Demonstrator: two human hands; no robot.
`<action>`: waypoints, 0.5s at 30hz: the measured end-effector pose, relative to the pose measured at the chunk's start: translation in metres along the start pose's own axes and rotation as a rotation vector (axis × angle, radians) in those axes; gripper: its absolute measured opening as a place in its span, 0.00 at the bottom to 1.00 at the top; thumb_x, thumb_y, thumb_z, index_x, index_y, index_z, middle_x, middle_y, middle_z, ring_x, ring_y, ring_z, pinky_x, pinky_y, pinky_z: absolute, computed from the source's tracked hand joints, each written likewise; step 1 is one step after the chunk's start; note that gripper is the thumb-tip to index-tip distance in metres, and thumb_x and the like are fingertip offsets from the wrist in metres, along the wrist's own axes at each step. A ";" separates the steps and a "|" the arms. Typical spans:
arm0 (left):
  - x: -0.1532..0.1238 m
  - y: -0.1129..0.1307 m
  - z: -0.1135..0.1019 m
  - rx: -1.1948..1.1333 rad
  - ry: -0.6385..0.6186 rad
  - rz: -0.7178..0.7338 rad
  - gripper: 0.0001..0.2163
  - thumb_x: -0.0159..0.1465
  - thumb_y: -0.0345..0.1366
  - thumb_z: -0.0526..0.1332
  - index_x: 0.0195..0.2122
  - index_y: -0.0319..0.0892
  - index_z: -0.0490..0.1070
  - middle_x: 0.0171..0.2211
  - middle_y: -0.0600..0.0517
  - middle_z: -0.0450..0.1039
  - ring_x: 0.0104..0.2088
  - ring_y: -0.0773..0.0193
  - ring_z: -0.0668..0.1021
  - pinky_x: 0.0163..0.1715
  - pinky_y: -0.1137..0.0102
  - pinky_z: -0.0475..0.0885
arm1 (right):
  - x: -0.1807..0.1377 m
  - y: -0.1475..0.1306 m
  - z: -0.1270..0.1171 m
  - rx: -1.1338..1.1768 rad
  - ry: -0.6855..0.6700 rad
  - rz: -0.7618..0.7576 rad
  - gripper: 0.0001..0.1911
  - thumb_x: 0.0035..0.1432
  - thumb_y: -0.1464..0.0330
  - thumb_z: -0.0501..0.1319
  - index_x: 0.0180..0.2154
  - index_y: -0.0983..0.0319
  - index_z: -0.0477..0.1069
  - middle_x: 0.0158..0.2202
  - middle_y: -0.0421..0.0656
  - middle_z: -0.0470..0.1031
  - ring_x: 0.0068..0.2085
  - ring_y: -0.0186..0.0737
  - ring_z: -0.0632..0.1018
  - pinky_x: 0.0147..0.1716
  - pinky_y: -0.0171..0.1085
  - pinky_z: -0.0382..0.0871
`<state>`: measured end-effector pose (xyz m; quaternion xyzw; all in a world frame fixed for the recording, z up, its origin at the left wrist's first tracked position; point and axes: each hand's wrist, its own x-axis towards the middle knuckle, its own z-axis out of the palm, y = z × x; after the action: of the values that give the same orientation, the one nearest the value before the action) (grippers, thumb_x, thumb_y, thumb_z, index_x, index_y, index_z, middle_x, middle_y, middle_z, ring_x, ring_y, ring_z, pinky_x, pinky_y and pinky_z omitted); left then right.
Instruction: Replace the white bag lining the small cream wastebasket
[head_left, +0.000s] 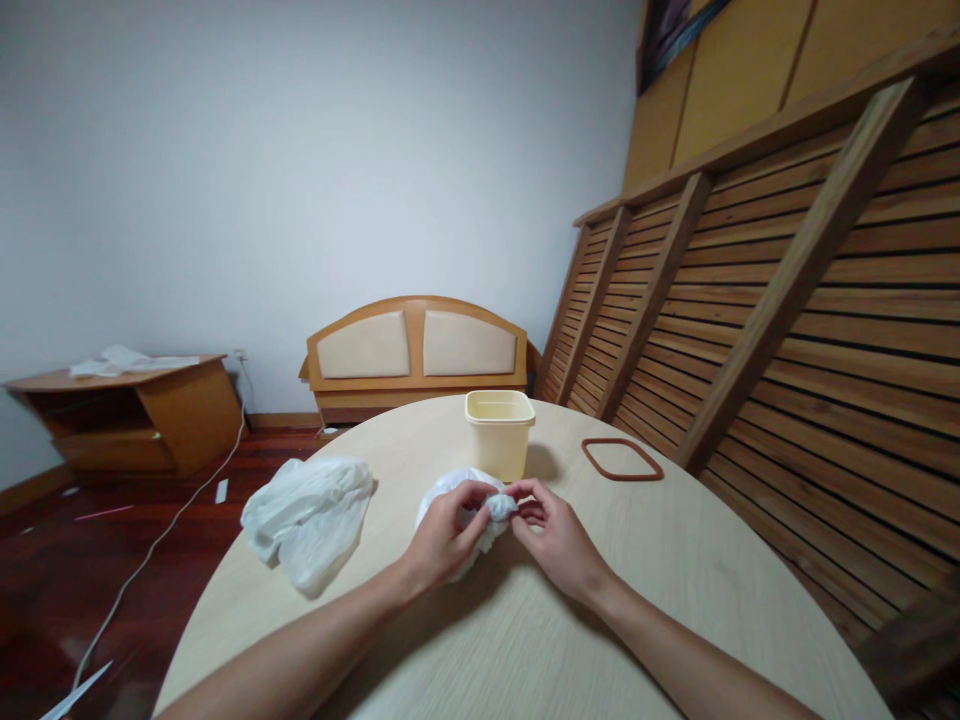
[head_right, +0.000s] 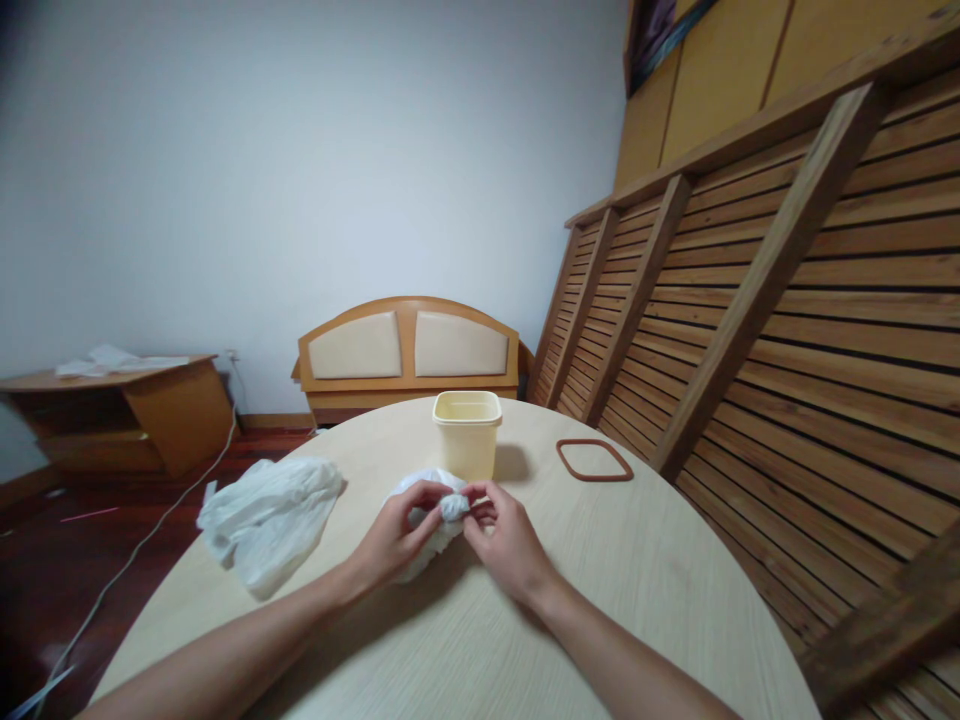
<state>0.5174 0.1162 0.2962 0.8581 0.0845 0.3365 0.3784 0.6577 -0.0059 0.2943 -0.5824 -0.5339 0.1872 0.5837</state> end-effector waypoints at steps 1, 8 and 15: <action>0.001 0.000 0.000 -0.009 0.015 -0.012 0.09 0.67 0.37 0.58 0.45 0.42 0.73 0.42 0.48 0.79 0.42 0.61 0.79 0.44 0.67 0.73 | -0.002 -0.003 0.001 -0.019 -0.019 -0.027 0.14 0.56 0.71 0.63 0.46 0.60 0.70 0.43 0.44 0.78 0.41 0.39 0.79 0.43 0.40 0.75; -0.003 0.000 -0.003 0.095 -0.066 0.082 0.12 0.67 0.36 0.58 0.50 0.42 0.72 0.47 0.45 0.78 0.47 0.57 0.78 0.50 0.63 0.72 | 0.000 -0.003 -0.003 -0.124 0.009 -0.042 0.10 0.57 0.65 0.64 0.41 0.61 0.71 0.39 0.44 0.76 0.39 0.40 0.78 0.40 0.39 0.74; -0.005 0.000 -0.010 0.394 -0.180 0.271 0.25 0.63 0.38 0.63 0.61 0.45 0.63 0.57 0.44 0.71 0.56 0.52 0.71 0.60 0.53 0.63 | 0.007 0.008 -0.018 -0.095 0.025 0.013 0.05 0.57 0.68 0.60 0.36 0.61 0.67 0.42 0.46 0.76 0.38 0.41 0.78 0.38 0.40 0.74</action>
<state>0.5072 0.1200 0.2978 0.9454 -0.0014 0.2834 0.1612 0.6791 -0.0065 0.2947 -0.6152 -0.5311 0.1584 0.5607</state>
